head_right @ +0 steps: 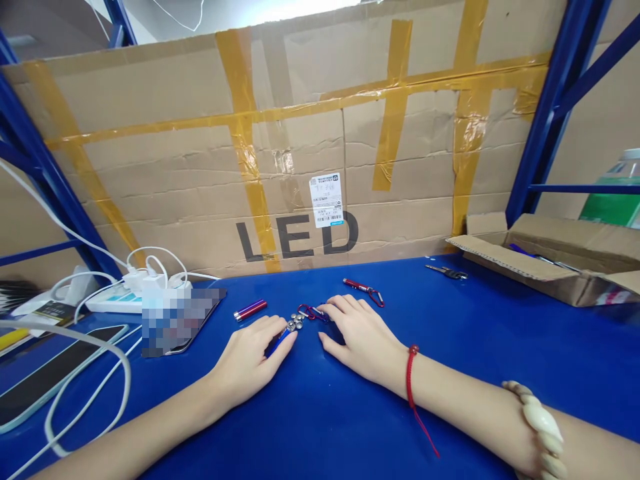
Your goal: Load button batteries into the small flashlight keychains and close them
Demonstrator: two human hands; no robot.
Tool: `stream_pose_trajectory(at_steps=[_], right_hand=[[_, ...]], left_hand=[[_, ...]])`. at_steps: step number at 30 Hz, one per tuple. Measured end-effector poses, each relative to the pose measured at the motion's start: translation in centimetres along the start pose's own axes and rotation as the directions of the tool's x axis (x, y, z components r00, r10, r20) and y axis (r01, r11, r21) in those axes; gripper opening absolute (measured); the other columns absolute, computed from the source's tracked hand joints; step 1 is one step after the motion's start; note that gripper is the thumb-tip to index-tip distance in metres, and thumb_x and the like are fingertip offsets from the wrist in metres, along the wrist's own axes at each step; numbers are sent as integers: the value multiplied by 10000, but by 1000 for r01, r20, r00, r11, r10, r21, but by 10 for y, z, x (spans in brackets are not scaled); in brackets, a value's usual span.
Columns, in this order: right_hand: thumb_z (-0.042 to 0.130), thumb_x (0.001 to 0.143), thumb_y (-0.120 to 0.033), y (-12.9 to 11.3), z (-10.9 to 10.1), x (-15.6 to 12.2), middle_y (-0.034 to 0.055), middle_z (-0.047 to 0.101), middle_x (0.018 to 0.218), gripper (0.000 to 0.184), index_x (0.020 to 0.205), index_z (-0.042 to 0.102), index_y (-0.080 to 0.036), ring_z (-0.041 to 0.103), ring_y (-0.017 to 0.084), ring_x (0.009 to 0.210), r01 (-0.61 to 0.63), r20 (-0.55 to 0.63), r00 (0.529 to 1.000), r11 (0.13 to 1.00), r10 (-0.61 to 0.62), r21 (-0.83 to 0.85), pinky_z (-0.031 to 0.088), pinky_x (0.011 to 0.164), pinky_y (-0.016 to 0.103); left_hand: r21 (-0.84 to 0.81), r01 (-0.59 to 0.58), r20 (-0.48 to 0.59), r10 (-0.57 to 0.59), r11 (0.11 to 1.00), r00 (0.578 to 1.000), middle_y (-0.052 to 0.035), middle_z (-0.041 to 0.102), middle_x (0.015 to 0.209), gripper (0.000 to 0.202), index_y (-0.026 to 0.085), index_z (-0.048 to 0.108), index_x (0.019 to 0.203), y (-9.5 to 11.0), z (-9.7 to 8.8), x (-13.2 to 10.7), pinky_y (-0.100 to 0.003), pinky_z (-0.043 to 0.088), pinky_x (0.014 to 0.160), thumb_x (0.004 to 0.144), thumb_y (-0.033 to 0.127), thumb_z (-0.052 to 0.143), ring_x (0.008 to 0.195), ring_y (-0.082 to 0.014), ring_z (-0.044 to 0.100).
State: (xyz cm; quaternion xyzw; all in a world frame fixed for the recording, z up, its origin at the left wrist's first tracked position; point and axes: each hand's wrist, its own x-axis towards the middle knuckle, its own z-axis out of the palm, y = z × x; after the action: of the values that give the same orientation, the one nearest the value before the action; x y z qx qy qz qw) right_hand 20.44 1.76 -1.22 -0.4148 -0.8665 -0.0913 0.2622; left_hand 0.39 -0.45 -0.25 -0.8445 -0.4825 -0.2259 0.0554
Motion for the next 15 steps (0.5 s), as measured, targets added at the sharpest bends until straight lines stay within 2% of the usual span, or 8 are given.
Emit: stream_pose_trajectory(at_steps=[6, 10, 15], right_hand=[[512, 807, -333, 1, 1, 0, 126, 597, 1082, 319, 1054, 616, -159, 544, 257, 1003, -23, 2, 1000, 999, 23, -24, 449, 838, 427], [515, 813, -304, 1, -3, 3, 96, 618, 1041, 247, 964, 664, -179, 550, 243, 979, -14, 39, 999, 1000, 15, -17, 440, 844, 416], [528, 814, -289, 3, -5, 5, 54, 636, 968, 179, 877, 681, -222, 564, 205, 922, -4, 30, 1000, 1000, 4, 19, 444, 808, 370]], left_hand=[[-4, -3, -15, 3, 1000, 1000, -1, 597, 741, 288, 192, 554, 744, -1, 0, -1, -253, 421, 615, 886, 332, 346, 704, -144, 551], [-10, -2, -11, 1, 1000, 1000, 5, 588, 722, 284, 190, 535, 717, 0, 0, -1, -249, 409, 598, 881, 338, 355, 686, -140, 547], [-39, 29, 0, -29, 999, 1000, 16, 580, 687, 266, 199, 537, 762, 2, -2, 0, -234, 395, 569, 884, 349, 355, 625, -127, 536]])
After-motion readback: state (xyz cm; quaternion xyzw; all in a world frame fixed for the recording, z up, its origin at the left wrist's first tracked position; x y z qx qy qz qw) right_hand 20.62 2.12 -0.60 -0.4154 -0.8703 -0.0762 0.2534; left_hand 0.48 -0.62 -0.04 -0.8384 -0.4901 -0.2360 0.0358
